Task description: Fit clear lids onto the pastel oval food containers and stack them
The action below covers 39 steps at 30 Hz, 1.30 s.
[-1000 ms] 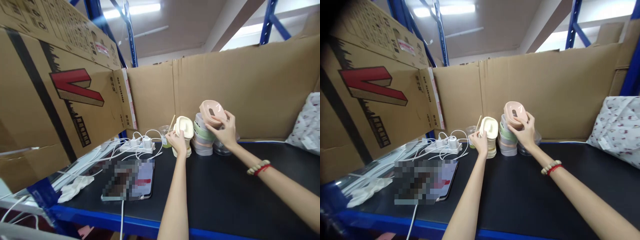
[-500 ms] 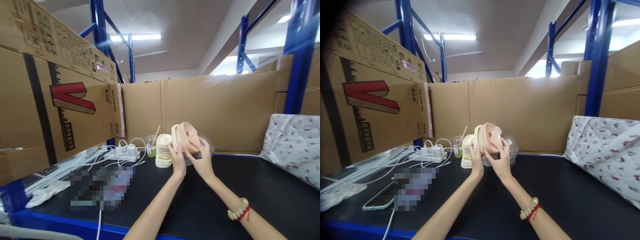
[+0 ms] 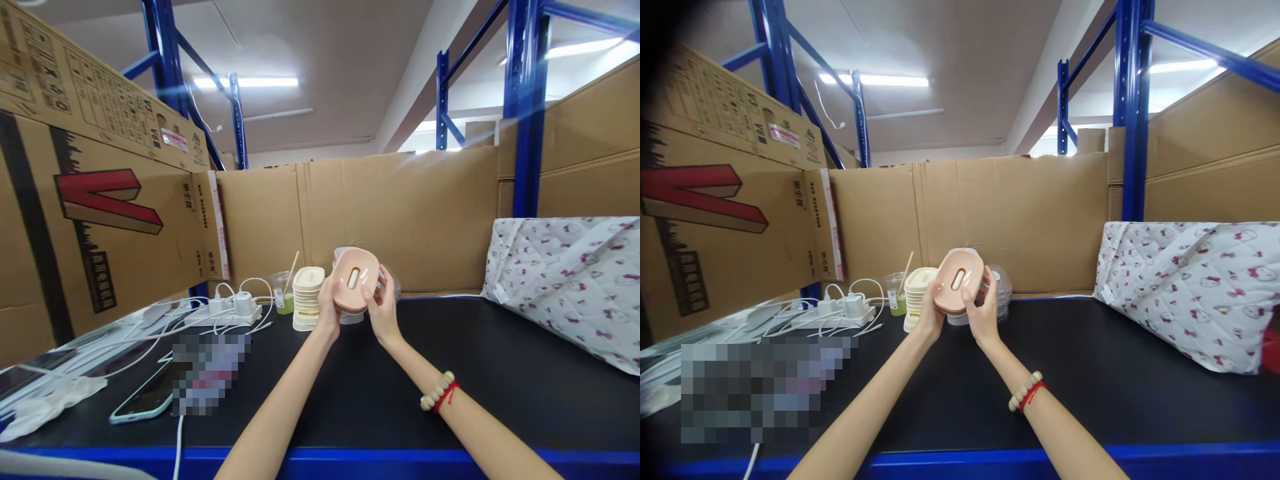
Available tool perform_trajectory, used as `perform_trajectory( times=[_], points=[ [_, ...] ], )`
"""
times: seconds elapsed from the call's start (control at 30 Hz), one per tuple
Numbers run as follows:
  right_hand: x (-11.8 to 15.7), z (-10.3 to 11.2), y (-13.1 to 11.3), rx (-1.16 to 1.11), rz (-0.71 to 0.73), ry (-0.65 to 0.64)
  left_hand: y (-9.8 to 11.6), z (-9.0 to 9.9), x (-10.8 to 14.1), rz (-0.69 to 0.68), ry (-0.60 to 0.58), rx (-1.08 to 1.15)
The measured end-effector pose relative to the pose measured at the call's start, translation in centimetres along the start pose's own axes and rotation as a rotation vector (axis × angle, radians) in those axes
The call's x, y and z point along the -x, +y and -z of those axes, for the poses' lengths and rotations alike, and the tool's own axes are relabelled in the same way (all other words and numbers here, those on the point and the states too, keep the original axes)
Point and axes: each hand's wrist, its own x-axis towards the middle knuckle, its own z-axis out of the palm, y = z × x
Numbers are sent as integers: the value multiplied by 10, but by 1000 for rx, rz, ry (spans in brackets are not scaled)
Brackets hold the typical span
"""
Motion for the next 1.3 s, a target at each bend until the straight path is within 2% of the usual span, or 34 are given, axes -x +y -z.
perform_trajectory(
  times=[0.17,0.27,0.37,0.47,0.6,0.7,0.83,0.93,1.0,1.07,1.3],
  points=[
    [-10,2,0,16,-176,155,-4,4,-1,-47,-104,-199],
    [-12,9,-2,128,-130,136,-3,3,0,-91,-151,-303],
    [-9,15,-4,224,-18,-27,-6,2,2,-76,-88,-311],
    [-6,17,-3,213,-33,-140,-13,3,2,-59,13,-343],
    [-5,14,0,220,-117,-128,-20,9,-1,-28,112,-473],
    [-5,14,1,258,-161,-123,-21,12,-3,-1,126,-519],
    [-8,22,2,471,-177,-75,-20,13,-1,167,77,-509],
    [-14,32,6,613,-44,-6,-23,15,0,341,40,-499],
    [-19,38,12,683,43,23,-27,18,0,412,37,-525],
    [-23,43,20,767,47,33,-31,22,-1,455,25,-561],
    [-35,56,47,852,-91,-127,-40,27,-4,534,-141,-528]
  ],
)
